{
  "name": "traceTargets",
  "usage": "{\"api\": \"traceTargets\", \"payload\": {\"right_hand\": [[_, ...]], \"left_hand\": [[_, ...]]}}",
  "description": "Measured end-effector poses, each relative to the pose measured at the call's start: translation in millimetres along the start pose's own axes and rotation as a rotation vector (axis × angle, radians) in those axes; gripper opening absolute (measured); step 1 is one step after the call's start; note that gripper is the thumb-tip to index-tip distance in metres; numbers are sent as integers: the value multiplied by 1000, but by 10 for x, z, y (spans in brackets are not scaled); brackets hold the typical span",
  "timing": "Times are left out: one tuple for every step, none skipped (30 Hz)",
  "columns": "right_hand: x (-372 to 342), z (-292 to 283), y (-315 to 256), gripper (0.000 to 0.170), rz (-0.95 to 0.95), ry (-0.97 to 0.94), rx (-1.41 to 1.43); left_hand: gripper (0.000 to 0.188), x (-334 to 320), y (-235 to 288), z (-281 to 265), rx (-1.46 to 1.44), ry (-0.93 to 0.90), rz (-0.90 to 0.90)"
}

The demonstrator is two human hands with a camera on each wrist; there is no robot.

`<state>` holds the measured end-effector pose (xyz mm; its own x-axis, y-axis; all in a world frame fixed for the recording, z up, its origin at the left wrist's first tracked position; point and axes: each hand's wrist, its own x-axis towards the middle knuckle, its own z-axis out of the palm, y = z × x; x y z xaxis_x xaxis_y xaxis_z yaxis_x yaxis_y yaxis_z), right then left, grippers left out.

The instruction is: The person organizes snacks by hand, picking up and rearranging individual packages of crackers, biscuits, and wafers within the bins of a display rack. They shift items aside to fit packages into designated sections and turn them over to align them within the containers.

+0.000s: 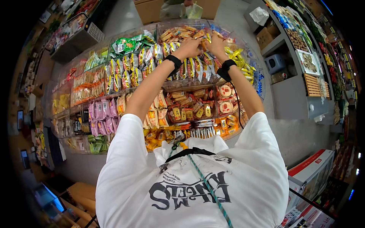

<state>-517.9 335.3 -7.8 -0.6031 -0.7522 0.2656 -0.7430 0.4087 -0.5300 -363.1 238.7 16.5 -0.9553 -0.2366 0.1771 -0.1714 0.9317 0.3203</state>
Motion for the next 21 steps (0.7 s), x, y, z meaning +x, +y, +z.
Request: {"api": "traceTargets", "payload": {"right_hand": [[-99, 36, -72, 52, -29, 53, -19], [-149, 37, -134, 52, -23, 53, -18], [-186, 34, -188, 47, -64, 69, -54], [-231, -22, -292, 42, -108, 85, -89], [-235, -123, -382, 31, -132, 35, -134], [-201, -120, -417, 31, -133, 36, -131], [-164, -123, -447, 27, -168, -8, -191], [-135, -124, -475, 26, -204, -53, -251], [-212, -299, -665, 23, -245, -54, -221], [-149, -256, -597, 23, -238, -53, -222], [-17, -170, -505, 23, -194, -154, -257], [72, -84, -425, 24, -152, -255, -290], [95, -11, -367, 23, -146, -237, -298], [110, 65, -308, 23, -147, -234, -298], [88, 154, -218, 24, -164, -214, -270], [93, 221, -134, 26, -180, -191, -241], [132, 260, -41, 28, -278, -253, -281], [186, 206, -10, 28, -276, -250, -280], [237, 91, -11, 29, -206, -230, -209], [294, -39, 1, 31, -136, -210, -139], [263, -268, -30, 37, -52, -156, -63]], "left_hand": [[76, -21, -39, -15, 44, -20, 4], [73, -32, -68, -20, 89, -41, 8], [66, -34, -94, -2, 92, -34, -16], [66, -32, -135, 49, 92, -38, -18], [65, -38, -169, 104, 61, 16, -7], [63, -43, -183, 116, 33, 72, 6], [62, -47, -175, 144, 14, 93, 4], [62, -36, -186, 150, 16, 92, 4], [62, -15, -208, 196, -31, 84, -3], [63, 20, -216, 225, -79, 77, -9], [69, 59, -257, 275, -104, 80, 1], [69, 44, -221, 269, -104, 78, 4], [72, 12, -167, 225, -95, 81, -5], [75, -3, -121, 170, -87, 85, -15], [80, -3, -55, 103, -95, 0, -47], [80, -12, -41, 133, -96, -1, -46], [80, -21, -34, 160, -53, 38, -29], [80, -24, -39, 166, -7, 77, -11], [67, -62, 5, 157, -23, 120, -10], [67, -61, 32, 124, -23, 121, -12], [61, -68, 64, 96, -19, 167, 25]]}}
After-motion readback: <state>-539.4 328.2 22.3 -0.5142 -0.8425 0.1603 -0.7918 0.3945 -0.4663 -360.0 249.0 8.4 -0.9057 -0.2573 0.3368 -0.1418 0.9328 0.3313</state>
